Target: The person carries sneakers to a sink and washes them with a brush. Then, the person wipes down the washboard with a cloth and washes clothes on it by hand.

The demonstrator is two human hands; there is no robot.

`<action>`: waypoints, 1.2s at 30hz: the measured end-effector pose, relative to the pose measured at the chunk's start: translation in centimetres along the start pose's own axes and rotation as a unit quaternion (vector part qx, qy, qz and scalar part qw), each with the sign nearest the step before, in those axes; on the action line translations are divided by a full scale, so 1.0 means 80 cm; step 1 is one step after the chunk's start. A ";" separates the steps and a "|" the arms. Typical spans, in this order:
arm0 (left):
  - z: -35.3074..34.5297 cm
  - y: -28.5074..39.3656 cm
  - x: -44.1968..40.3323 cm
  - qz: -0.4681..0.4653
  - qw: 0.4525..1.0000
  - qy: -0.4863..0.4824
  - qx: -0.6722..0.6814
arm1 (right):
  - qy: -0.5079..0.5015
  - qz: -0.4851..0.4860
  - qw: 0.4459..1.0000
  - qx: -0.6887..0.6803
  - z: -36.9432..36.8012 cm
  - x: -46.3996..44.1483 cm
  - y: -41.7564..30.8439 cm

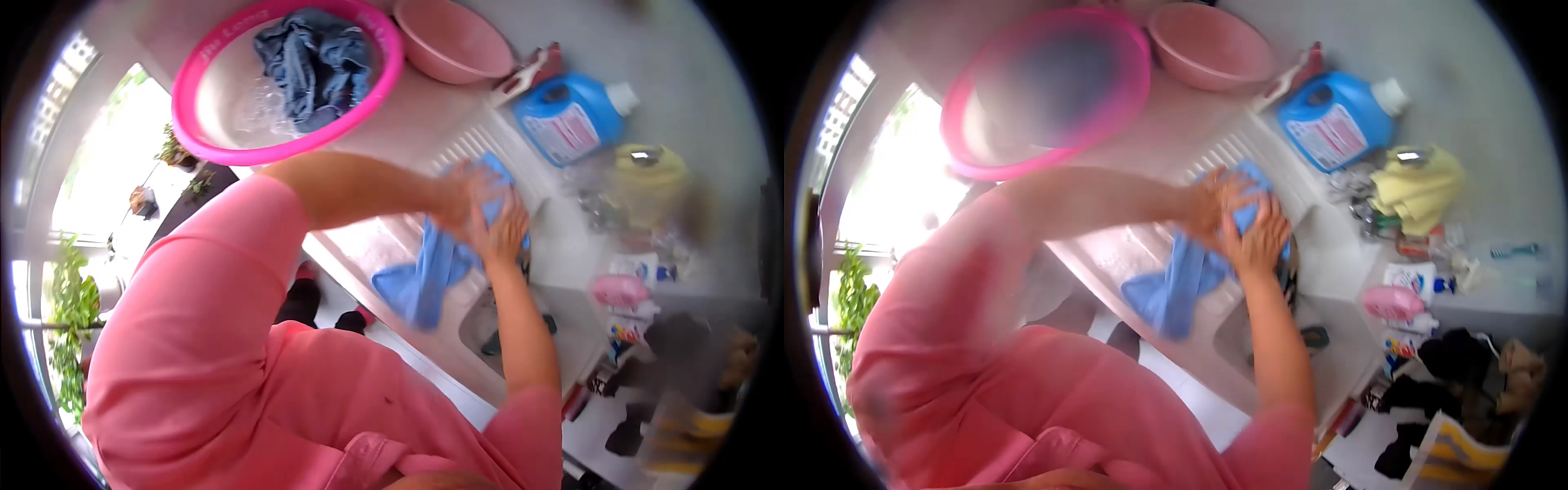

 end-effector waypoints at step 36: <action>0.190 0.020 0.163 0.097 0.900 0.333 0.266 | 0.080 -0.033 0.706 -0.703 0.327 -0.195 -0.029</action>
Point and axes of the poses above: each hand's wrist, its own x-axis away from the middle knuckle, its own z-axis out of the back of the hand, y = z × x, the point moved 6 cm from there along -x, towards the middle knuckle, and after that the axes turned 6 degrees about z, right-handed, at the moved point
